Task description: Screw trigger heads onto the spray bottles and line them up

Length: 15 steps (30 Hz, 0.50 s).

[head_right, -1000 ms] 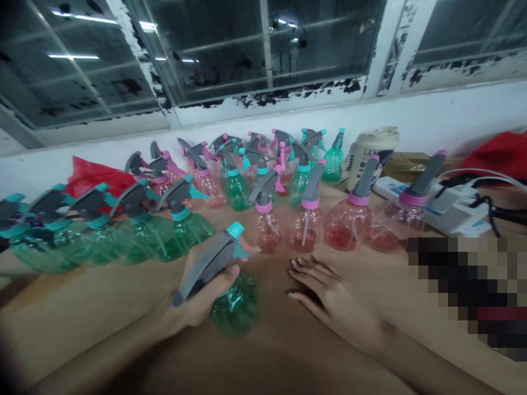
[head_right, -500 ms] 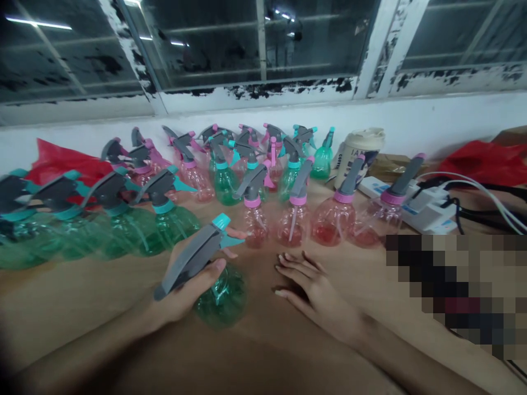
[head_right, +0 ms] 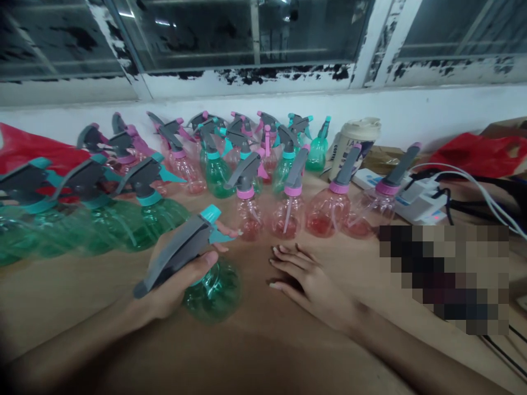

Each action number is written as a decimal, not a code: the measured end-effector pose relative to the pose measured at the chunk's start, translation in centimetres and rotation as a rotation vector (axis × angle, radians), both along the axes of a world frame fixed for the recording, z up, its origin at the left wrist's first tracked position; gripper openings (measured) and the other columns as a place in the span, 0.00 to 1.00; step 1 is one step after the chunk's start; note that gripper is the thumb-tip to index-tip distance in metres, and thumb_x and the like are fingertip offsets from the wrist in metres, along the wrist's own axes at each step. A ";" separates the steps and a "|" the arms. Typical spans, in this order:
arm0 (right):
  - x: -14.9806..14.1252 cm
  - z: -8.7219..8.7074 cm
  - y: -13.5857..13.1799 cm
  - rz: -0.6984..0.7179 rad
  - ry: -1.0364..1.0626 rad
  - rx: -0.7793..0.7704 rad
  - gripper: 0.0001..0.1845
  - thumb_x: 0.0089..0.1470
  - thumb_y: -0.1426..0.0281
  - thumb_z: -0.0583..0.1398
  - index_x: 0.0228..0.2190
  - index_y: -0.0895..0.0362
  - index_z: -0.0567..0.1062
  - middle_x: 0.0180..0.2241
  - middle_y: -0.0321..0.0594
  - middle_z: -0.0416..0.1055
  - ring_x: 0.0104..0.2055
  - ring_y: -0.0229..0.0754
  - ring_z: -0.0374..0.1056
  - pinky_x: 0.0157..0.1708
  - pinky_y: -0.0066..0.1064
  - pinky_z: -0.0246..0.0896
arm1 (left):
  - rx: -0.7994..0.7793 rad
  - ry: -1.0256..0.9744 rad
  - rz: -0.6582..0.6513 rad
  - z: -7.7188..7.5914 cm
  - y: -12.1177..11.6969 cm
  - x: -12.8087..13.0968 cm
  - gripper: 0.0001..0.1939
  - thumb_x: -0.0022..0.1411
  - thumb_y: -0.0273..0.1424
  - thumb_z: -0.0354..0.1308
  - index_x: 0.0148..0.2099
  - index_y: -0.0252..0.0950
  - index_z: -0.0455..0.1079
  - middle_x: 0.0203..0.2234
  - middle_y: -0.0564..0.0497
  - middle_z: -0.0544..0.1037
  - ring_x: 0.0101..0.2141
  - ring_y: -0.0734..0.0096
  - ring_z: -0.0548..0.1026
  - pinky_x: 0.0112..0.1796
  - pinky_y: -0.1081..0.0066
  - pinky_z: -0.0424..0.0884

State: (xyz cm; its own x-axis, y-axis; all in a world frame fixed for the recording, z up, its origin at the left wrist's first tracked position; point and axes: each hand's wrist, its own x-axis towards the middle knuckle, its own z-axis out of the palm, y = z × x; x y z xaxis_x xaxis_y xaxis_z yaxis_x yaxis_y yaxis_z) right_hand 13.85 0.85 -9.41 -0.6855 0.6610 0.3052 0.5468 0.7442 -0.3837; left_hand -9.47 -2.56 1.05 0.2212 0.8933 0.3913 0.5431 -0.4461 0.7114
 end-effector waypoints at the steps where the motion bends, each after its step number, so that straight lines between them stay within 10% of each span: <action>1: 0.0 0.0 0.0 0.005 -0.007 0.001 0.20 0.57 0.62 0.54 0.50 0.53 0.68 0.52 0.41 0.67 0.57 0.45 0.58 0.57 0.50 0.50 | -0.011 0.005 -0.006 0.0 0.0 -0.1 0.04 0.55 0.32 0.50 0.35 0.42 0.64 0.25 0.53 0.69 0.25 0.67 0.70 0.31 0.66 0.71; 15: 0.3 -0.2 0.1 0.018 -0.045 0.031 0.20 0.57 0.62 0.54 0.50 0.53 0.68 0.53 0.41 0.66 0.57 0.45 0.58 0.57 0.49 0.51 | 0.075 0.014 -0.063 0.4 -0.2 -0.1 0.03 0.55 0.27 0.50 0.33 0.39 0.64 0.24 0.55 0.70 0.23 0.72 0.69 0.28 0.70 0.68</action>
